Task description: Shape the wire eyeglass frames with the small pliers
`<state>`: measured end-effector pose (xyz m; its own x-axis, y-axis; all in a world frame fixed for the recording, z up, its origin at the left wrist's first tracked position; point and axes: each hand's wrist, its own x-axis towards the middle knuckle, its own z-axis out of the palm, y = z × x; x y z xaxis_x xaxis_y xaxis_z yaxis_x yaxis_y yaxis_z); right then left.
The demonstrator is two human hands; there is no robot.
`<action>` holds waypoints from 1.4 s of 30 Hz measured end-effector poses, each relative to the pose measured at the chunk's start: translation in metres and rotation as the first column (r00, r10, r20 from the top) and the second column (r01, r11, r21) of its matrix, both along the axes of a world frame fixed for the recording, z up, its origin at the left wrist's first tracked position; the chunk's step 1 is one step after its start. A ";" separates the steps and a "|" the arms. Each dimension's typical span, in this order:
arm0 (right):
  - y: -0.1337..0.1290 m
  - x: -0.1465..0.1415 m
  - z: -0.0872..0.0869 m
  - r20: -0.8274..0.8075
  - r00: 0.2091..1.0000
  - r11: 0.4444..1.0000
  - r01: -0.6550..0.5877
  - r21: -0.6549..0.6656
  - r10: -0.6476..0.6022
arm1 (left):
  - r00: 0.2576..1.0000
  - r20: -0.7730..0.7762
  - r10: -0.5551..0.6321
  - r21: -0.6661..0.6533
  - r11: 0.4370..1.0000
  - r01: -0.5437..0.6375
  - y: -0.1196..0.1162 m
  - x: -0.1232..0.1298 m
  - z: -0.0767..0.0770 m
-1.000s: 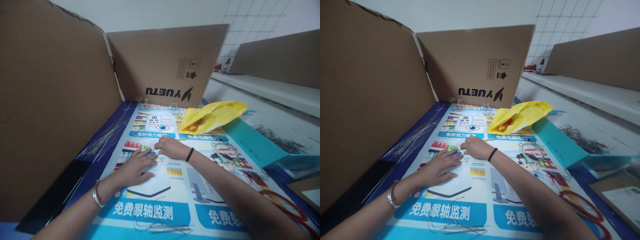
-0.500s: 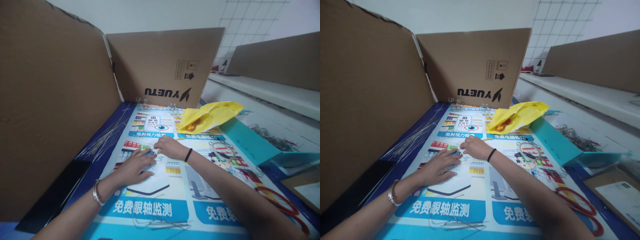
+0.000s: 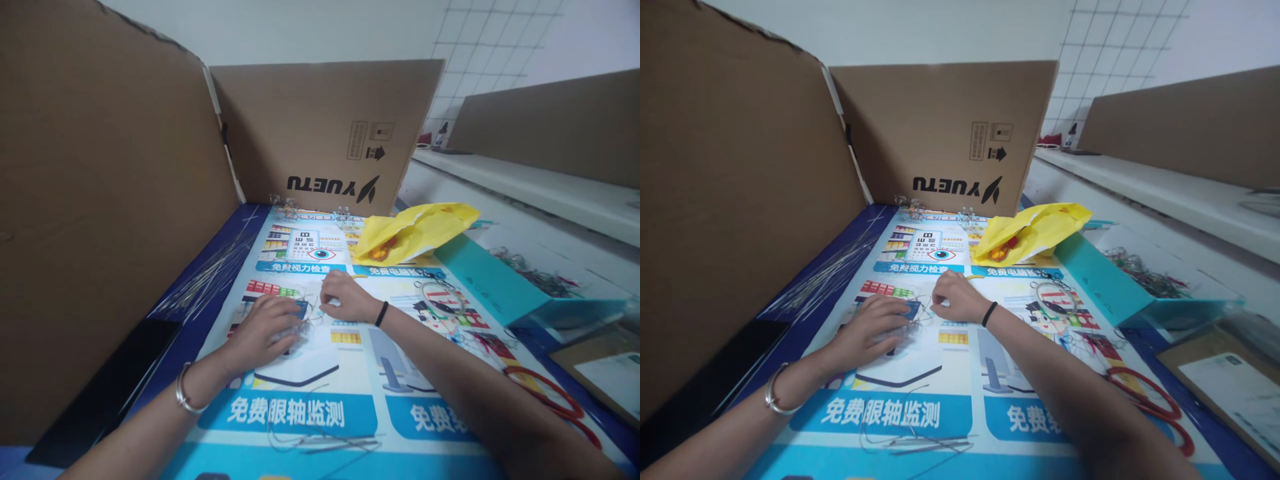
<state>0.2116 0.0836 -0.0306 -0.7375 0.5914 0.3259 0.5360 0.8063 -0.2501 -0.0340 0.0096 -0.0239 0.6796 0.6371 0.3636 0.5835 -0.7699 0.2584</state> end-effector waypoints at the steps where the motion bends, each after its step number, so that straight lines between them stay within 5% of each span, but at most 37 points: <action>1: -0.001 0.000 0.001 0.012 1.000 1.000 0.010 -0.014 -0.010 | 0.999 -0.027 -0.020 -0.010 1.000 0.020 -0.001 0.001 0.000; 9: -0.006 -0.007 0.010 0.073 0.996 0.997 0.063 -0.050 -0.059 | 0.995 -0.067 -0.072 -0.078 0.995 0.067 0.000 0.005 -0.004; 25: -0.003 -0.010 0.006 0.185 0.976 0.991 0.101 0.083 -0.115 | 0.995 0.001 -0.104 -0.118 0.988 0.104 0.003 0.004 -0.003; 42: -0.002 -0.009 0.001 0.139 0.984 0.992 0.105 0.076 -0.115 | 1.000 -0.011 -0.009 -0.056 0.998 0.008 0.005 0.001 -0.006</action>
<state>0.2029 0.0818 -0.0298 -0.7110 0.6516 0.2646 0.6485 0.7530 -0.1116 -0.0330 0.0141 -0.0301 0.6889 0.6504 0.3200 0.5798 -0.7594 0.2951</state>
